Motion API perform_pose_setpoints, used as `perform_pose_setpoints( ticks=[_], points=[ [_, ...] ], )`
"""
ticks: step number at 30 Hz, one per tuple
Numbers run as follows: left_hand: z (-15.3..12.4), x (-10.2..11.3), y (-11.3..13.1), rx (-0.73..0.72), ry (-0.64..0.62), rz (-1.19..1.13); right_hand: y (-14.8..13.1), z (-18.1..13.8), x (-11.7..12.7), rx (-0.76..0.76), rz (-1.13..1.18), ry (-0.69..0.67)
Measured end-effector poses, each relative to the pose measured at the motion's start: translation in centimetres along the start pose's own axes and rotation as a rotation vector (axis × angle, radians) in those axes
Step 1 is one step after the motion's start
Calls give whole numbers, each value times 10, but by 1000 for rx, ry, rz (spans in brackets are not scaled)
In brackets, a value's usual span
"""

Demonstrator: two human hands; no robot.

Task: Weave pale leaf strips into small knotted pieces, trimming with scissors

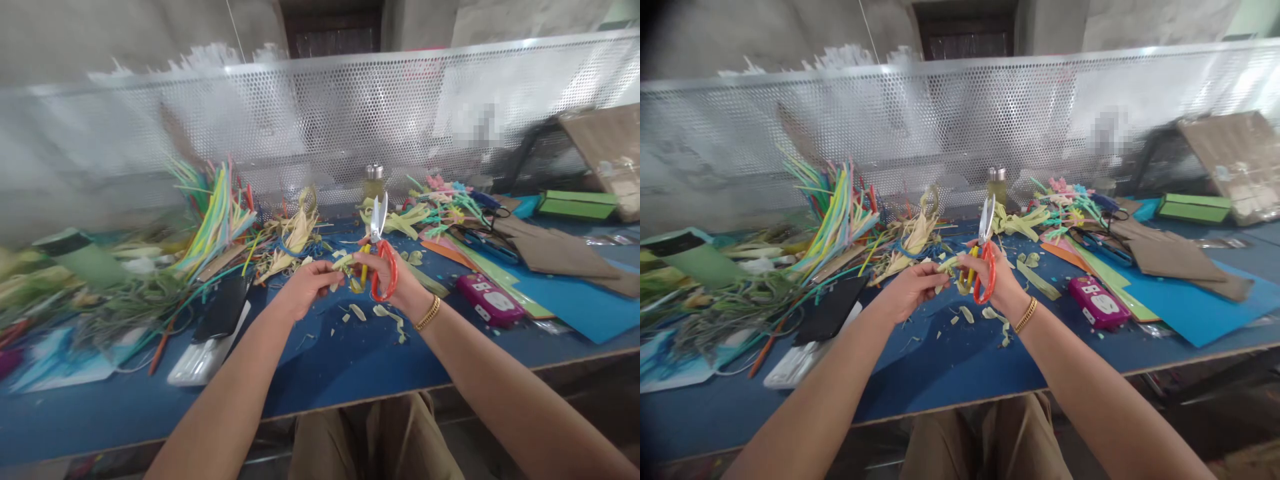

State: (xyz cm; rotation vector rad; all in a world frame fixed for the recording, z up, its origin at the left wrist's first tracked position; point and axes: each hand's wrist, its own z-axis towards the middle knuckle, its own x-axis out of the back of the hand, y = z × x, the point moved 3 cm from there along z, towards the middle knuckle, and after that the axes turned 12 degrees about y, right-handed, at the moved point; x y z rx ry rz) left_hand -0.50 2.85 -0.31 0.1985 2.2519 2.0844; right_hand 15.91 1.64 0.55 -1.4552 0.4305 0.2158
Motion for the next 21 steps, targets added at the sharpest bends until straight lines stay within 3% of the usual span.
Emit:
perform_pose_setpoints(
  ticks=[7, 14, 17, 21],
  points=[
    [1, 1, 3, -119, 65, 115, 9, -1, -5, 156, -123, -38],
    [7, 9, 4, -57, 288, -283, 5, 5, 2, 161, 31, 131],
    [7, 4, -1, -35, 255, -241, 2, 6, 4, 174, 80, 172],
    [4, -9, -2, -201, 159, -73, 4, 6, 4, 187, 131, 224]
  ],
)
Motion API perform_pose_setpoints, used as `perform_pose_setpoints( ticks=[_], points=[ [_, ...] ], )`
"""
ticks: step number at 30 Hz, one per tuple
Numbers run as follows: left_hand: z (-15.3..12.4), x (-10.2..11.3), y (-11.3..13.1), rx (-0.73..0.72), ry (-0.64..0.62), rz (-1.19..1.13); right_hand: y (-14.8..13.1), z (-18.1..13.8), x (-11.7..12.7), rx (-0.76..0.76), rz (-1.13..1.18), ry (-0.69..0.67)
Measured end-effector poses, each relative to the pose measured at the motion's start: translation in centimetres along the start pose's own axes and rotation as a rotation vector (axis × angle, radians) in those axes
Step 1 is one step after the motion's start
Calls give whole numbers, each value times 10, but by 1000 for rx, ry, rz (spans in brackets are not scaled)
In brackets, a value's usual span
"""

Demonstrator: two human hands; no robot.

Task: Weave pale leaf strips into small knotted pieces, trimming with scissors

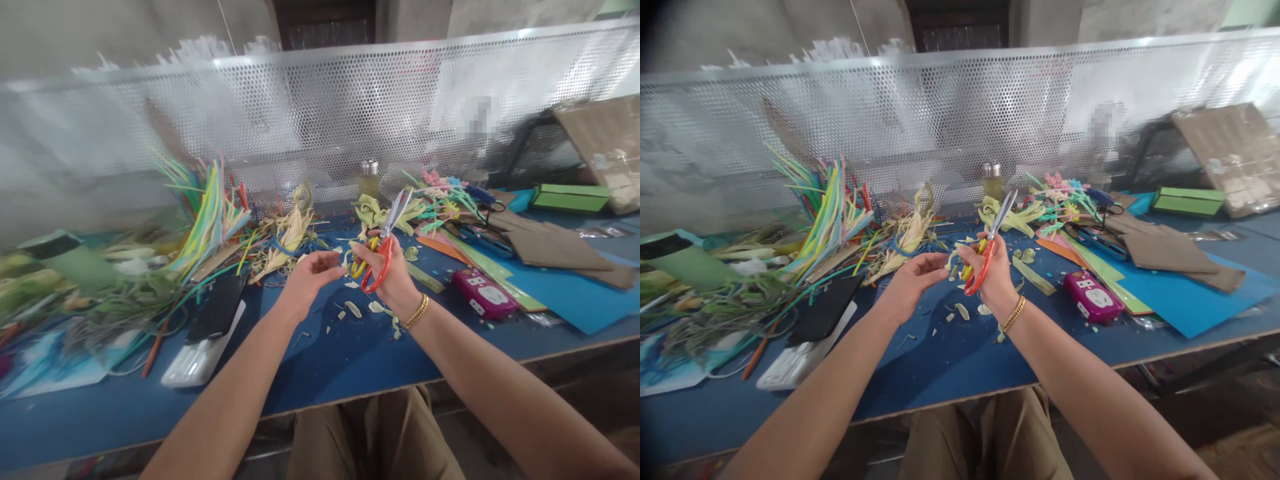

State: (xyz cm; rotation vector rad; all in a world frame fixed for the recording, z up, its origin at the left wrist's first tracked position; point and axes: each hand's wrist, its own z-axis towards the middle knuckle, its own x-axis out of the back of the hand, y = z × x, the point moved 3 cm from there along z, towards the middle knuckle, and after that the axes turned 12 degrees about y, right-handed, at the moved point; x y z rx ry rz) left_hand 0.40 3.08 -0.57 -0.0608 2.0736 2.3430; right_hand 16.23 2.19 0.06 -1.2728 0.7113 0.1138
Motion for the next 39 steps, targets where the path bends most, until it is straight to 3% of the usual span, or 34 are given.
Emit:
perform_pose_setpoints(
  ticks=[9, 16, 22, 29, 34, 39],
  points=[
    [-1, 4, 8, -187, 126, 159, 6, -8, -3, 53, -92, -89],
    [3, 11, 7, -118, 237, 39, 10, -18, -8, 26, -97, -167],
    [3, 10, 4, -42, 146, 57, 8, -10, -5, 13, -89, -126],
    [4, 15, 5, -50, 119, 146, 5, -3, 1, 9, -116, -144],
    [7, 19, 2, -25, 65, 200, 5, -1, 2, -91, -150, -168],
    [9, 13, -10, 186, 56, 112, -16, 8, 17, -208, -346, -84]
  ],
)
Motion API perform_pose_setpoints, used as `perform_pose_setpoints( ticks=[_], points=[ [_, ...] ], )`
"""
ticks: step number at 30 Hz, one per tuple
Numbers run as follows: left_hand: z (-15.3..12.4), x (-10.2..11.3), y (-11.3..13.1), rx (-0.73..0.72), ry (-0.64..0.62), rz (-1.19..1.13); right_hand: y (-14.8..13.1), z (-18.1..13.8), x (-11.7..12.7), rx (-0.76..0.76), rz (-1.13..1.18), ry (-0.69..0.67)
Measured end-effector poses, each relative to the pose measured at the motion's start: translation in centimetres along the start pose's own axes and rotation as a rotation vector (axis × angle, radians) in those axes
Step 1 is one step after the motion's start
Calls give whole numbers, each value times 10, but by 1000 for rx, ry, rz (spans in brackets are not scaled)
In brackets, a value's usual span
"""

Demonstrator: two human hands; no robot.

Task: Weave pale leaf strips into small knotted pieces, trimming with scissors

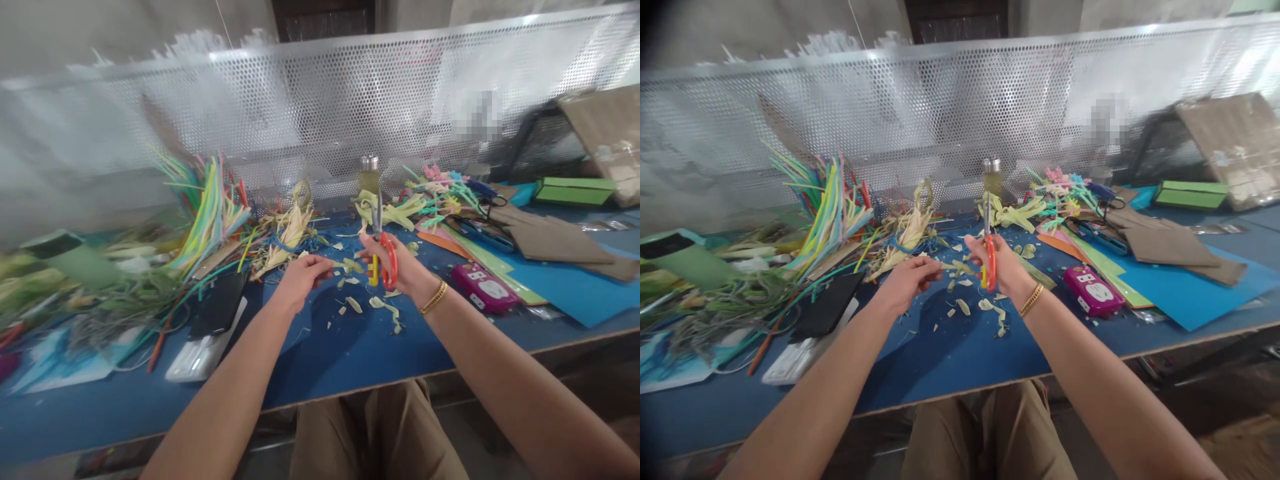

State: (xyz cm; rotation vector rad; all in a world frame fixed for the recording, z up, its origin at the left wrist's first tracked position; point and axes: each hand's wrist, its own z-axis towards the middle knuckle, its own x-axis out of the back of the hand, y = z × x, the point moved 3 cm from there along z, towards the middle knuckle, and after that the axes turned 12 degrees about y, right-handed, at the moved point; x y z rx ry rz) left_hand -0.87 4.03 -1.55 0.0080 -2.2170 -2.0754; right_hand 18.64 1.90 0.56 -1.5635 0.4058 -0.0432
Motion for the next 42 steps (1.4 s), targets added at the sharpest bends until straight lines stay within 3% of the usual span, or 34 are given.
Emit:
perform_pose_setpoints(
  ticks=[3, 5, 7, 9, 13, 21, 35, 42],
  points=[
    [0, -6, -5, 150, -17, -122, -15, -8, 28, -3, -88, 34],
    [0, -8, -6, 193, -19, -182, -18, -25, 44, -67, -127, -77],
    [-1, -8, -5, 204, -19, -231, -14, -50, 53, -203, -158, -272],
    [-1, -8, -4, 199, -21, -282, -5, -77, 55, -302, -227, -385],
    [-6, -8, 4, 210, -17, -407, 6, -107, 44, -308, -306, -409],
    [-14, -11, 11, 248, -57, -510, 11, -100, 20, -231, -329, -360],
    [-25, -17, 16, 248, -104, -543, 14, -92, 10, -46, -437, -311],
    [-29, -20, 17, 261, -112, -579, 11, -86, 12, 191, -600, -289]
  ],
)
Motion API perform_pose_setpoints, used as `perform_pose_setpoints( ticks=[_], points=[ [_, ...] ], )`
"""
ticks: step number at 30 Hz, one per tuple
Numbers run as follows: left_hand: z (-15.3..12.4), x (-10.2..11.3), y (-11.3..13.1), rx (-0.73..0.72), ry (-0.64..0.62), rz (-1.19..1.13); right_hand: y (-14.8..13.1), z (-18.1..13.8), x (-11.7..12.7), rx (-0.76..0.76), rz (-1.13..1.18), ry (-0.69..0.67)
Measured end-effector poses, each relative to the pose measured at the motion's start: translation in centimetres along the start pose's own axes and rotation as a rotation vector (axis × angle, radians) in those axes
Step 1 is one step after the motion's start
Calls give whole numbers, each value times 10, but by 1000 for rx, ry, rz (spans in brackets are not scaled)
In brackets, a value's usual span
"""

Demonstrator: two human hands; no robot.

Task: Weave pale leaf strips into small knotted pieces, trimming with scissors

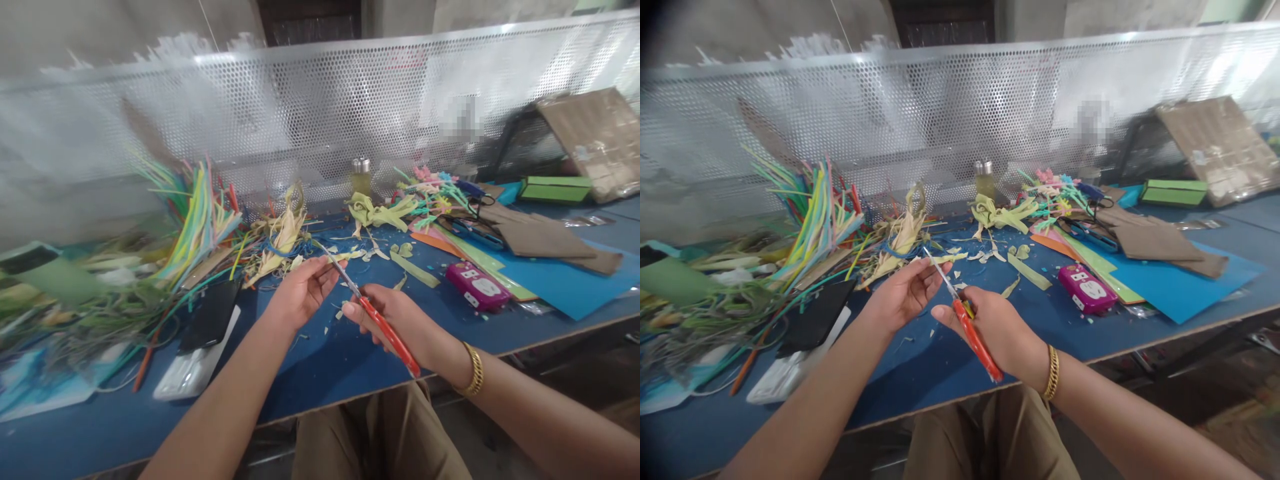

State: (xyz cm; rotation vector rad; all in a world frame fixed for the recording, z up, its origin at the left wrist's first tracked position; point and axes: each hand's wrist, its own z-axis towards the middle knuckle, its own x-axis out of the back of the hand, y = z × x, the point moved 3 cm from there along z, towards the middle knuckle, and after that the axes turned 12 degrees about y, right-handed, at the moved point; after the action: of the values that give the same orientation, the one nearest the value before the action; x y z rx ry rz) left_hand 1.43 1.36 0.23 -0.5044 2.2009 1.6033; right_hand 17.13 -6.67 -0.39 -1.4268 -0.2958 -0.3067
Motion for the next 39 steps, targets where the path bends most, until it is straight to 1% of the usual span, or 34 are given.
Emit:
perform_pose_setpoints(
  ticks=[5, 10, 12, 15, 18, 20, 22, 23, 25, 26, 28, 29, 30, 32, 34, 36, 39],
  points=[
    [0, 1, 0, -12, 0, -5, -2, 2, 2, 94, -103, 62],
    [2, 2, 0, -16, 0, -1, 2, 6, 3, 112, -162, 86],
    [2, 2, 0, -11, -3, 8, 4, 7, 2, 84, -149, 74],
    [3, 2, 0, -5, -6, 38, 5, 8, 2, -19, -59, 21],
    [7, 7, 3, -47, 64, 138, 4, 11, 10, -147, 45, 8],
    [12, 14, 7, -117, 134, 273, 3, 16, 26, -178, 17, 46],
    [17, 21, 13, -207, 171, 498, 2, 23, 48, -117, -158, 119],
    [19, 24, 17, -281, 177, 646, 2, 26, 59, -51, -294, 172],
    [20, 30, 25, -463, 223, 1015, 2, 33, 80, 62, -595, 294],
    [21, 32, 29, -536, 255, 1218, 4, 35, 87, 92, -723, 333],
    [22, 37, 32, -612, 298, 1556, 10, 40, 94, 97, -915, 359],
    [22, 37, 32, -655, 282, 1653, 15, 42, 95, 82, -980, 347],
    [22, 36, 32, -730, 263, 1705, 19, 45, 94, 63, -1031, 329],
    [21, 28, 28, -914, 190, 1705, 27, 49, 92, 34, -1107, 286],
    [20, 17, 18, -1044, 66, 1653, 33, 53, 89, 20, -1165, 241],
    [20, 5, 3, -1113, -75, 1642, 36, 55, 89, 23, -1212, 207],
    [24, -10, -17, -1174, -213, 1689, 34, 56, 91, 44, -1256, 201]
  ],
)
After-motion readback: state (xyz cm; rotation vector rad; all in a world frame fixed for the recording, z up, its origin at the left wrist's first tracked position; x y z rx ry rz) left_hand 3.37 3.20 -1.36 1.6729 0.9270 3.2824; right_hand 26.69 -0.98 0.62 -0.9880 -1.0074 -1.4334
